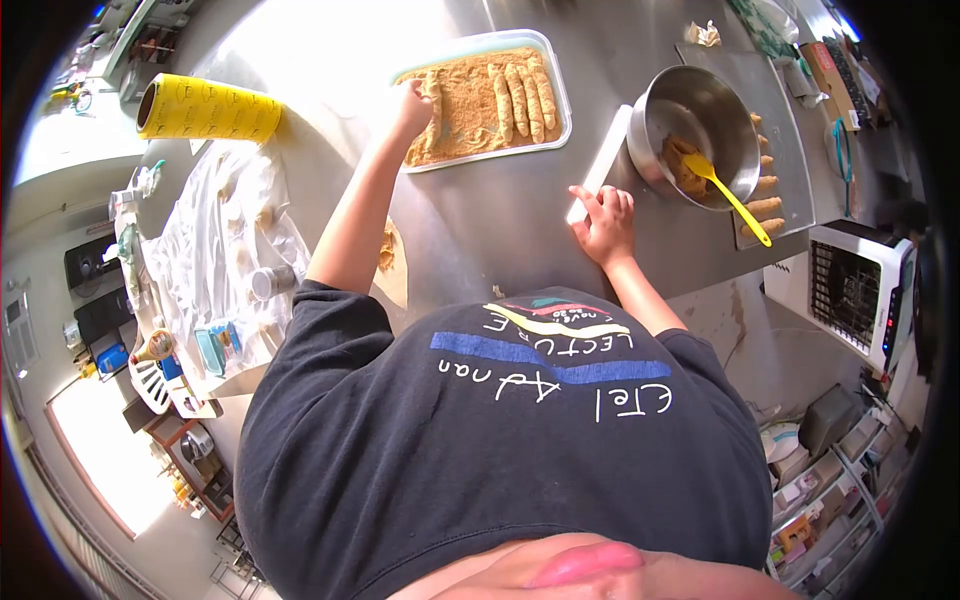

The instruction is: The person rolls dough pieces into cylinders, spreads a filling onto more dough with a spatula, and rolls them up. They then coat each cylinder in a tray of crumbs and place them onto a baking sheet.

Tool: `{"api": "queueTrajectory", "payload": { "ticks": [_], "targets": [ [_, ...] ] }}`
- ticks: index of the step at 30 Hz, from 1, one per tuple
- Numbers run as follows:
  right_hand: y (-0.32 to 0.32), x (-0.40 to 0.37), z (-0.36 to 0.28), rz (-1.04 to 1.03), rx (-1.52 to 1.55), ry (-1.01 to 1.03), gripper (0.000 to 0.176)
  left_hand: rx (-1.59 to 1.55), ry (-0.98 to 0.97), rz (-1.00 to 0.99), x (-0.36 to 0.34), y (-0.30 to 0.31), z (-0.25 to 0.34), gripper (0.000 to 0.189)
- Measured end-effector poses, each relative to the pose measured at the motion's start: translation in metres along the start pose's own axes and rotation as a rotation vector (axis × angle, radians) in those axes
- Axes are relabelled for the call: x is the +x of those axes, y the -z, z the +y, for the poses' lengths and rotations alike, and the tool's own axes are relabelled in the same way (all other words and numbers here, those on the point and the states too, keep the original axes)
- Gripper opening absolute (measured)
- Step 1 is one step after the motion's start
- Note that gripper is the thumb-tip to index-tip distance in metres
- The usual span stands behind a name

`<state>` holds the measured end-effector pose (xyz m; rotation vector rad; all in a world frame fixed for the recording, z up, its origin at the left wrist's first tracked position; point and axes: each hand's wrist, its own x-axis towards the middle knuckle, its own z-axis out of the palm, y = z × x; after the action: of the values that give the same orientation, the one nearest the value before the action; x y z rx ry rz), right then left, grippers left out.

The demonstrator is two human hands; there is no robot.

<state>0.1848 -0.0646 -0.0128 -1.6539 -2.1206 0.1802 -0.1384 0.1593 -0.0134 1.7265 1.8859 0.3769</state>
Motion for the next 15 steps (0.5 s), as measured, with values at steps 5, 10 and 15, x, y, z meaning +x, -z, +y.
{"api": "queueTrajectory", "payload": {
  "ticks": [5, 10, 15],
  "targets": [
    [-0.002, -0.002, 0.002, -0.064, -0.001, -0.036, 0.046, 0.236, 0.164, -0.092, -0.004, -0.001, 0.014, 0.048],
    [0.0, -0.001, 0.0, -0.071, -0.013, -0.046, 0.045, 0.195, 0.236, -0.212, -0.023, 0.006, 0.044, 0.05],
    [0.001, 0.0, -0.002, -0.013, -0.012, -0.021, 0.044, -0.097, 0.327, -0.201, -0.027, 0.012, 0.054, 0.059]
  ]
}}
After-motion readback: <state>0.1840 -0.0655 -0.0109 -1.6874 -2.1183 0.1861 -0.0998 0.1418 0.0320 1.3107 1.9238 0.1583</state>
